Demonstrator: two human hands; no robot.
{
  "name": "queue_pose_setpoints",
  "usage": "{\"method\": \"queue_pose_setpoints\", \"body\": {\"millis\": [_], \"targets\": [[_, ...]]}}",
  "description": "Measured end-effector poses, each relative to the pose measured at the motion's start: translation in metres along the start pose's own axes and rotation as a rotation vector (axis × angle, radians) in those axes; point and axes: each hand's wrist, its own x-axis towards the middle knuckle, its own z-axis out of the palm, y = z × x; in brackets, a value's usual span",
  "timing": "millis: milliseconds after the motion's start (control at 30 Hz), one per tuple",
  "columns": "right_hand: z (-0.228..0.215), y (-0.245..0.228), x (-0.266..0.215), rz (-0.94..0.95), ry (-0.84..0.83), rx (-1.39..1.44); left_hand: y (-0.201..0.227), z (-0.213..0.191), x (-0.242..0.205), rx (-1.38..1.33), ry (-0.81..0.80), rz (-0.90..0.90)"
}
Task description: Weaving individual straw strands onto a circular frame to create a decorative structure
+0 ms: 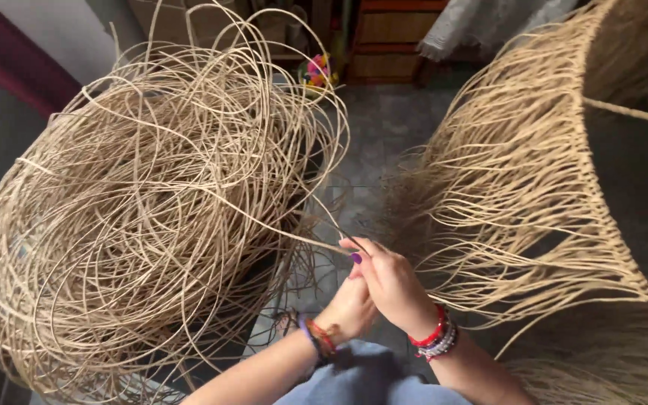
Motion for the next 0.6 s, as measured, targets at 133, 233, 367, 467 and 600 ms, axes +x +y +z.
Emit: {"method": "queue_pose_setpoints", "body": {"millis": [133,233,367,467,600], "targets": [[-0.016,0.027,-0.023,0.000,0.095,0.090,0.023,-0.010,0.004,-0.249,-0.200,-0.083],[-0.025,0.056,-0.037,0.109,0.077,-0.038,0.030,-0.056,0.031,-0.374,-0.141,0.014],[-0.012,0.046,-0.031,0.107,0.025,0.000,0.028,-0.071,0.043,-0.083,-0.013,0.168],[0.019,0.022,0.005,-0.046,0.102,0.076,-0.018,-0.057,0.039,0.096,-0.052,0.033],[0.030,0.016,0.018,-0.080,0.055,-0.024,0.016,-0.077,0.035,-0.161,0.029,0.065]]}}
